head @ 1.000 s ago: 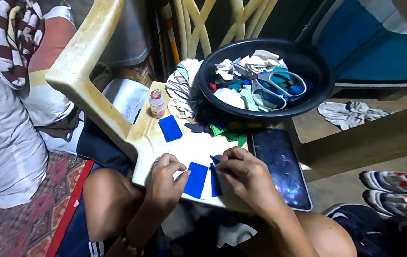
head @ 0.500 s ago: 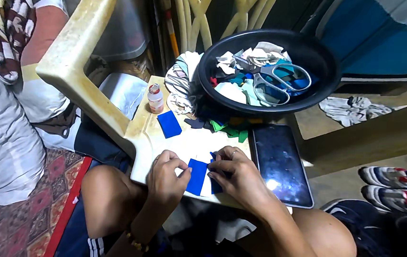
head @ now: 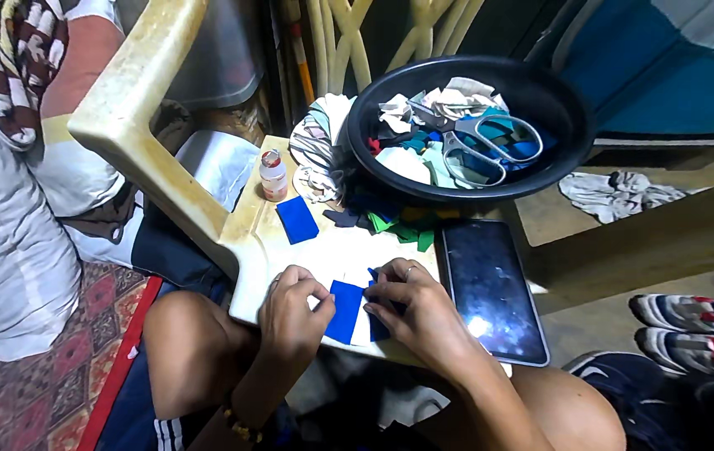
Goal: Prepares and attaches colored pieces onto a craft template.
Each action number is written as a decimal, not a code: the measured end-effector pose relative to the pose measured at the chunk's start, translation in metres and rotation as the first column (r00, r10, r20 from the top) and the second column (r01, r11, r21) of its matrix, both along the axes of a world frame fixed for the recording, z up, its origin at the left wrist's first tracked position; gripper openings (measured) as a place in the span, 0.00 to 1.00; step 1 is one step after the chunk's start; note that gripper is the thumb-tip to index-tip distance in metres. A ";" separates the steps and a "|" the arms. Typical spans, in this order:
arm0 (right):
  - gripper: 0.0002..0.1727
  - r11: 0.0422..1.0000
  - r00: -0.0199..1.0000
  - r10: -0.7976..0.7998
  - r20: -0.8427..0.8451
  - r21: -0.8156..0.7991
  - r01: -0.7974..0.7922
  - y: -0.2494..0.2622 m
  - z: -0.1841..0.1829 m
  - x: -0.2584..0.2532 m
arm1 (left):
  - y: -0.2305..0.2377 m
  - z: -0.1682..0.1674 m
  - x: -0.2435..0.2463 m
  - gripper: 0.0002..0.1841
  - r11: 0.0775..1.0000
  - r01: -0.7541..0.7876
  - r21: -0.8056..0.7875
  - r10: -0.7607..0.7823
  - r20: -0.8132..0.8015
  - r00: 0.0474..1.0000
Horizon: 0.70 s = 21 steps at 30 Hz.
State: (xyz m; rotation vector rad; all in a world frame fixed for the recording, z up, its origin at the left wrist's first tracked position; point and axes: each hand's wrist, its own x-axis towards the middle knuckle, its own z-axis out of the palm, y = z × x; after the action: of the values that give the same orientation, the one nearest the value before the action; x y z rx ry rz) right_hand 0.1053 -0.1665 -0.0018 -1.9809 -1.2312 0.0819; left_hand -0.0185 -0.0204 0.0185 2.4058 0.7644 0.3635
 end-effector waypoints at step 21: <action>0.08 0.963 0.989 0.142 0.044 0.226 -0.148 0.020 -0.013 -0.018 | 0.003 -0.006 -0.001 0.07 1.000 0.002 0.010 -0.002 0.086 0.996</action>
State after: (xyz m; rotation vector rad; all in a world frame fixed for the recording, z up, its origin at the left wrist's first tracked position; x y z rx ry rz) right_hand 0.0878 -0.1466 -0.0152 -1.6976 -1.3397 -0.0135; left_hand -0.0198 -0.0173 0.0125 2.3829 0.7233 0.4675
